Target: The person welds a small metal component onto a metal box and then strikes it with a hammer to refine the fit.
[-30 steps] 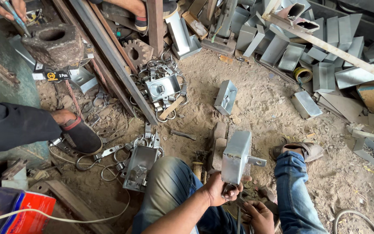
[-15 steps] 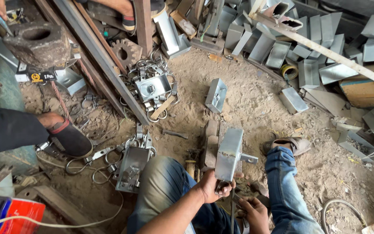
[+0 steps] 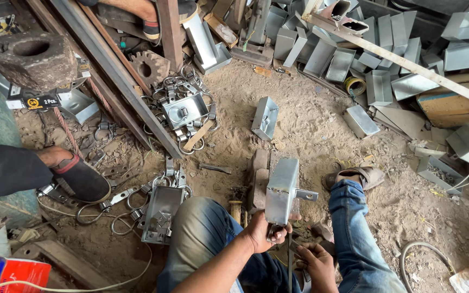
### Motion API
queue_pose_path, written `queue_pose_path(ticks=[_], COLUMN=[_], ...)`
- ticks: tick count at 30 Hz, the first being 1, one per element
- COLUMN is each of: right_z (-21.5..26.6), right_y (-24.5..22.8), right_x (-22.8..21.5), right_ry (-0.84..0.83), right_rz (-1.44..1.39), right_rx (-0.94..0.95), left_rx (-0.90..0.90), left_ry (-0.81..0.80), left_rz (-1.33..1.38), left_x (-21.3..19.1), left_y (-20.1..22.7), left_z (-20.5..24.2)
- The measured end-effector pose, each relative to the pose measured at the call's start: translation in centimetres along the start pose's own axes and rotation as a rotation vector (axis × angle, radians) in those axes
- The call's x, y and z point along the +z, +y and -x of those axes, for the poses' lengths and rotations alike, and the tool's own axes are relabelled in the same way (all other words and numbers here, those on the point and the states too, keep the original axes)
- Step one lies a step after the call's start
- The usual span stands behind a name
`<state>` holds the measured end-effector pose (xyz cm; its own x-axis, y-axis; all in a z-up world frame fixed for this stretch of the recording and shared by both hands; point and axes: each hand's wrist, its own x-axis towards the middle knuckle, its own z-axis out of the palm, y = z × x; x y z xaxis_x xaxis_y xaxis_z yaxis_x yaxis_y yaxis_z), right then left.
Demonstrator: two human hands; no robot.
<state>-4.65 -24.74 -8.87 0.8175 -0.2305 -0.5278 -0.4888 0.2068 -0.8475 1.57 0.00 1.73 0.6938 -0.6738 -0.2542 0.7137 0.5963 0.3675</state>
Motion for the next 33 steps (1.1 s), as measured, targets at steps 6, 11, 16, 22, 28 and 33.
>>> queue_pose_path(ticks=[6, 11, 16, 22, 28, 33], right_z=[0.0, 0.0, 0.6, 0.7, 0.7, 0.5], right_y=[-0.1, -0.4, -0.9, -1.1, -0.9, -0.9], right_x=[0.0, 0.1, 0.3, 0.6, 0.5, 0.4], right_ry=[0.02, 0.009, 0.017, 0.041, 0.014, 0.043], right_rz=[0.016, 0.002, 0.009, 0.05, 0.041, 0.05], right_rx=[-0.01, -0.009, 0.033, 0.028, -0.008, 0.034], left_rx=[-0.011, -0.009, -0.004, 0.002, 0.018, 0.007], left_ry=[-0.002, 0.03, 0.014, 0.019, 0.032, -0.002], left_rz=[-0.016, 0.025, 0.051, 0.033, 0.027, 0.005], left_x=[0.0, 0.3, 0.1, -0.1, 0.2, -0.1], left_y=[0.0, 0.0, -0.1, -0.3, -0.2, -0.3], left_z=[0.0, 0.0, -0.1, -0.2, 0.0, -0.2])
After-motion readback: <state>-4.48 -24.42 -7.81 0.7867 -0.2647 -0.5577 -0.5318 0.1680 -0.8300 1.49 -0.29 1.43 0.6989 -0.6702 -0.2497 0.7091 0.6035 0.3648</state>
